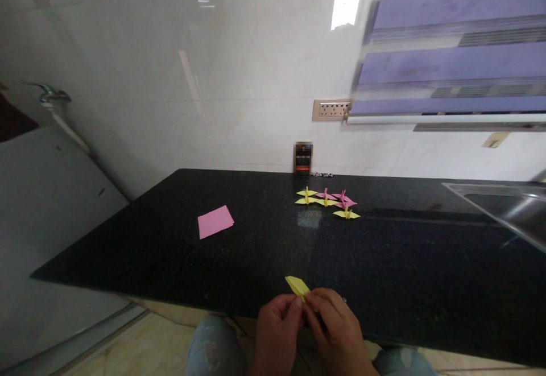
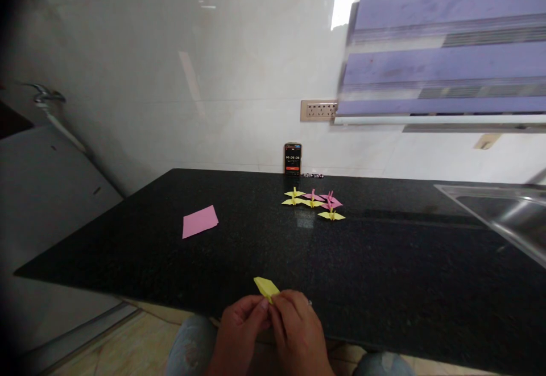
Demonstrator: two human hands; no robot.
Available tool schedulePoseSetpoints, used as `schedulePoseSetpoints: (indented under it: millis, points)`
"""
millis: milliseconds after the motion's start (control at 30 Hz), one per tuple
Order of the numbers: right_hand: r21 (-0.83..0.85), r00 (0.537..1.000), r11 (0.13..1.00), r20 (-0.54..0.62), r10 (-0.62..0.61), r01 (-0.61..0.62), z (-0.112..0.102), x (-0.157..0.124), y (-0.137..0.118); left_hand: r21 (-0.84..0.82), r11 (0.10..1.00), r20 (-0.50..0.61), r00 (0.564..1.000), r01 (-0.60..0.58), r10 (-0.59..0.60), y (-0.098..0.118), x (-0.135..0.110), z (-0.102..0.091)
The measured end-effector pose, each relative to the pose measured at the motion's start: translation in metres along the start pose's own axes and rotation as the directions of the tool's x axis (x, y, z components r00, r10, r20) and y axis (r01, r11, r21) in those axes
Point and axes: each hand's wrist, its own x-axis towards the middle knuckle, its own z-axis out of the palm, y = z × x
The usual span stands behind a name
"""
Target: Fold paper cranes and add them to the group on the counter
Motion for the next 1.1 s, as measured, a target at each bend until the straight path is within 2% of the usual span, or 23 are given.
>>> schedulePoseSetpoints:
  millis: [233,400,867,1000,1100]
  points:
    - [0.15,0.996,0.986,0.052,0.071,-0.078,-0.007,0.008,-0.004,0.227,0.968,0.016,0.994,-0.109,0.108,0.011,-0.004,-0.003]
    - [0.233,0.989,0.964,0.103,0.103,-0.125,-0.009,0.009,-0.002,0.298,0.945,0.014,0.99,-0.136,0.138,0.01,-0.005,-0.006]
    - [0.191,0.991,0.977,0.111,0.074,-0.094,-0.013,0.007,0.001,0.321,0.937,0.071,0.99,-0.138,0.122,0.006,-0.002,-0.005]
    - [0.174,0.991,0.981,0.116,0.061,-0.08,-0.012,0.005,0.002,0.336,0.935,0.049,0.994,-0.111,0.101,0.002,0.0,-0.003]
    - [0.156,0.988,0.979,0.106,0.112,-0.128,-0.012,0.007,-0.002,0.357,0.928,0.025,0.994,-0.109,0.107,0.001,0.0,-0.002]
